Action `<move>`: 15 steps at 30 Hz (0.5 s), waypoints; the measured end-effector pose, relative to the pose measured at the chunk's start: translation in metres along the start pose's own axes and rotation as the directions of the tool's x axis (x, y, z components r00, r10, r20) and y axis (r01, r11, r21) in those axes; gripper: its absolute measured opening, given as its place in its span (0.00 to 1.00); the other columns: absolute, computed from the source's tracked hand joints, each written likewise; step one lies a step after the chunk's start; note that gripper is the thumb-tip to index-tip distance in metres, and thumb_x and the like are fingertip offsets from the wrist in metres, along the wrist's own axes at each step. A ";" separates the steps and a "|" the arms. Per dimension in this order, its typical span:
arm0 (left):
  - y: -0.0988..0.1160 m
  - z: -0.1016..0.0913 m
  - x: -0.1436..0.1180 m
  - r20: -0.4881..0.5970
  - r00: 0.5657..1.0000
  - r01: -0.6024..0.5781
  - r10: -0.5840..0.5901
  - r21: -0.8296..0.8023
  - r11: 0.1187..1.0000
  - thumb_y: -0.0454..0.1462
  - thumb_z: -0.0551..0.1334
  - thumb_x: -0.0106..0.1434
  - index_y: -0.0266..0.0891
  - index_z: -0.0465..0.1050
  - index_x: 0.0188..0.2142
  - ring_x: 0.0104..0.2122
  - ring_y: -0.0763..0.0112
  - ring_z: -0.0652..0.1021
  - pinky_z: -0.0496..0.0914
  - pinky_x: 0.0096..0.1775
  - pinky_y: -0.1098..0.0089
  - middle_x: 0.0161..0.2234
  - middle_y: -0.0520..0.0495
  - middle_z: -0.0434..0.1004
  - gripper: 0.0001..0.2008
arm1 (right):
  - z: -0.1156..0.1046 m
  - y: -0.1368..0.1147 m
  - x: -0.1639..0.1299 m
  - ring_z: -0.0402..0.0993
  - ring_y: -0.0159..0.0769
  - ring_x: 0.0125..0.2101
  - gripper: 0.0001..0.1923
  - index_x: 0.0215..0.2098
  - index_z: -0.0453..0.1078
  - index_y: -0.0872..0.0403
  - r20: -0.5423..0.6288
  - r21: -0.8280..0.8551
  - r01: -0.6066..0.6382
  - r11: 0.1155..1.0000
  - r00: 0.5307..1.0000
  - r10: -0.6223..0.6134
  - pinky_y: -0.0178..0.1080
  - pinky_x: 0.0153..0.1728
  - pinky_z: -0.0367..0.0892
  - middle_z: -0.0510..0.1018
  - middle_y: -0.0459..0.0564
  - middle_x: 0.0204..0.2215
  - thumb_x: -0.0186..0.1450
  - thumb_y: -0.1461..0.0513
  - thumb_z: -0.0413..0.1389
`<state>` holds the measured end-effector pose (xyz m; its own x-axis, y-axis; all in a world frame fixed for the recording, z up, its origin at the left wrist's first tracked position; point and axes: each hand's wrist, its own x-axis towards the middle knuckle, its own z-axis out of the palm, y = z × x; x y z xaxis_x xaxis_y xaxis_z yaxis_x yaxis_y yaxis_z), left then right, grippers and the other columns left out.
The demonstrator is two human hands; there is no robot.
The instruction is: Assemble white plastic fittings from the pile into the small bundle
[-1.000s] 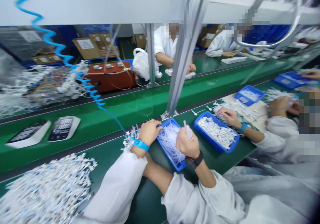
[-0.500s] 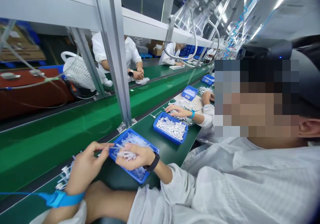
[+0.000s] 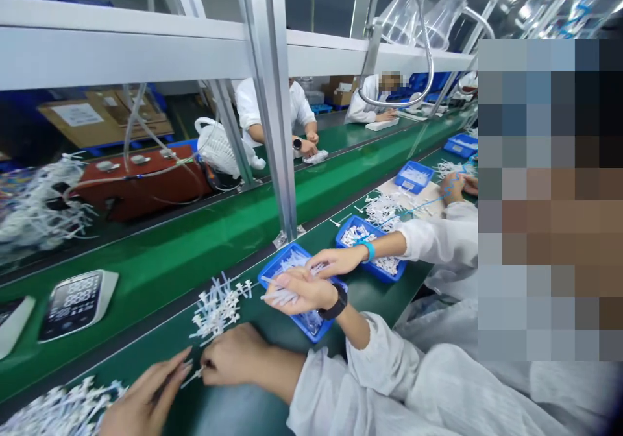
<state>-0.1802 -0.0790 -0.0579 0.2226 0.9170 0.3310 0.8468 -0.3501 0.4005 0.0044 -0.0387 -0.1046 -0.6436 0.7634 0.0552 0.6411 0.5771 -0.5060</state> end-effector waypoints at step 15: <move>-0.002 0.047 -0.027 -0.001 0.996 0.085 -0.085 0.068 0.994 0.44 0.50 0.69 0.42 0.74 0.37 0.37 0.63 0.75 0.71 0.41 0.64 0.35 0.45 0.76 0.15 | -0.012 -0.003 -0.010 0.76 0.36 0.38 0.12 0.39 0.76 0.49 -0.020 -0.046 -0.054 0.997 0.998 0.053 0.33 0.36 0.66 0.80 0.45 0.37 0.63 0.54 0.54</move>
<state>-0.1653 -0.0940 -0.1074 0.1490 0.9432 0.2970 0.8937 -0.2570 0.3678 0.0143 -0.0444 -0.0936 -0.6007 0.7982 0.0452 0.6934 0.5482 -0.4677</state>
